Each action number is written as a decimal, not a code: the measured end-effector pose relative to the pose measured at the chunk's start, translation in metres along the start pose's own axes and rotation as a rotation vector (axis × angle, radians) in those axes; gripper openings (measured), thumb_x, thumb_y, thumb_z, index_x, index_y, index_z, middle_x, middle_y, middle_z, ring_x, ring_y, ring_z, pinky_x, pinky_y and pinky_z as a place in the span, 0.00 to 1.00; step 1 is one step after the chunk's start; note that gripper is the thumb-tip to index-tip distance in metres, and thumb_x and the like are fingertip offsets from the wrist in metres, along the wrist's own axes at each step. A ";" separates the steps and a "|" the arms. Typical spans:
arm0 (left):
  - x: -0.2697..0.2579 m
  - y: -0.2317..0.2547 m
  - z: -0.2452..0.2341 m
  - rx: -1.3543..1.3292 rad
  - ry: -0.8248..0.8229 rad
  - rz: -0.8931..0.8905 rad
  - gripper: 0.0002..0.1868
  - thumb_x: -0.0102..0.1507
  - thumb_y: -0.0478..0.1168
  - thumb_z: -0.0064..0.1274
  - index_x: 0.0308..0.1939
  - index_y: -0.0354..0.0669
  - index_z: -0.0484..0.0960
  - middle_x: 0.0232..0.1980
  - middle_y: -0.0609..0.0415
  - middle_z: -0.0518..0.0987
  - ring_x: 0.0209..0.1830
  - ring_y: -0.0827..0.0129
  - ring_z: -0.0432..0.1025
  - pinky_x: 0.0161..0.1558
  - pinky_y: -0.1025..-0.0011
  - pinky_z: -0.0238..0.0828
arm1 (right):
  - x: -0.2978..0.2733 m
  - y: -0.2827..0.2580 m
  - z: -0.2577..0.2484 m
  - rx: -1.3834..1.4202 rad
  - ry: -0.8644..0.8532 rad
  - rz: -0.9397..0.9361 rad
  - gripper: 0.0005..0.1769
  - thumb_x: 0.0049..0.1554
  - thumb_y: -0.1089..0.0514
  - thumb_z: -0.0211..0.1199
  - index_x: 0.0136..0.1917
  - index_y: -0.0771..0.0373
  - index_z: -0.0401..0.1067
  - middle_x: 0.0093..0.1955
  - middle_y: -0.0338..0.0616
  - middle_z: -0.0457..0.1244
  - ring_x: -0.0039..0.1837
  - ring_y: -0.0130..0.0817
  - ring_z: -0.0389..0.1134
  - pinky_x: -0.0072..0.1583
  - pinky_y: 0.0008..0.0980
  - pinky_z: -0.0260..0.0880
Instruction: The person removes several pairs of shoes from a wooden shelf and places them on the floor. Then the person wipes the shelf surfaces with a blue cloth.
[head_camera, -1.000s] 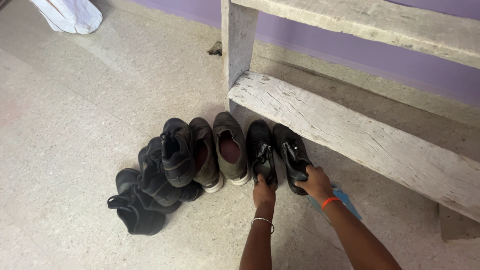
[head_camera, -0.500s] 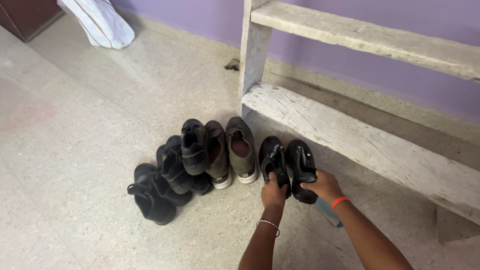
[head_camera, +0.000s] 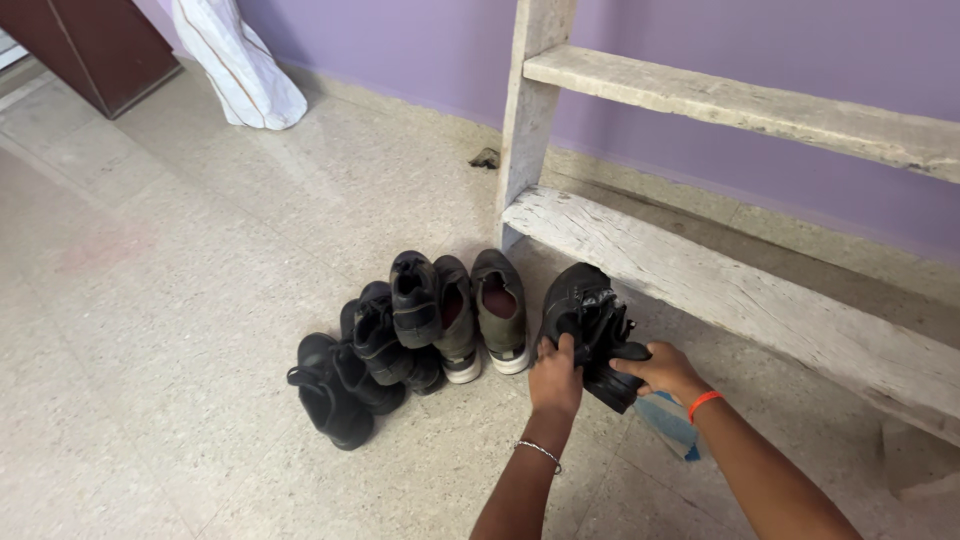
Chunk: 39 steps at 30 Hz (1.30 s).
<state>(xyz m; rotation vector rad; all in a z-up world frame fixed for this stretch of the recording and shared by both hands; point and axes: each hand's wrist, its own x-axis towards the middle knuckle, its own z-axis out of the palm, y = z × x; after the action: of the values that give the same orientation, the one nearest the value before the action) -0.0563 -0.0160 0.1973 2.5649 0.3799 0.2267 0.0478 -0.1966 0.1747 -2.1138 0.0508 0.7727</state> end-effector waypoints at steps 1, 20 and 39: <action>-0.001 -0.003 -0.005 0.013 0.015 0.011 0.23 0.55 0.34 0.66 0.48 0.41 0.69 0.58 0.33 0.73 0.57 0.43 0.73 0.49 0.54 0.77 | -0.004 -0.005 0.004 0.009 -0.001 -0.004 0.32 0.45 0.44 0.78 0.51 0.73 0.78 0.47 0.55 0.74 0.42 0.42 0.78 0.44 0.34 0.80; 0.005 -0.026 -0.131 -0.017 0.279 -0.001 0.22 0.54 0.39 0.68 0.45 0.42 0.71 0.49 0.39 0.78 0.40 0.42 0.78 0.38 0.51 0.77 | -0.054 -0.119 0.032 -0.021 0.082 -0.257 0.28 0.46 0.42 0.77 0.45 0.68 0.76 0.43 0.51 0.73 0.42 0.37 0.77 0.44 0.33 0.81; -0.051 -0.159 -0.273 -0.260 0.601 -0.456 0.23 0.56 0.42 0.70 0.39 0.39 0.69 0.25 0.43 0.79 0.21 0.60 0.76 0.24 0.65 0.69 | -0.087 -0.252 0.188 -0.398 0.169 -1.071 0.31 0.49 0.43 0.75 0.50 0.70 0.68 0.47 0.57 0.66 0.46 0.49 0.72 0.44 0.43 0.74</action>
<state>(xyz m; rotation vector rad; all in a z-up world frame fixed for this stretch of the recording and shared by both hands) -0.2042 0.2297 0.3393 2.0429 1.0595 0.8167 -0.0415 0.0812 0.3208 -2.1332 -1.1249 -0.0571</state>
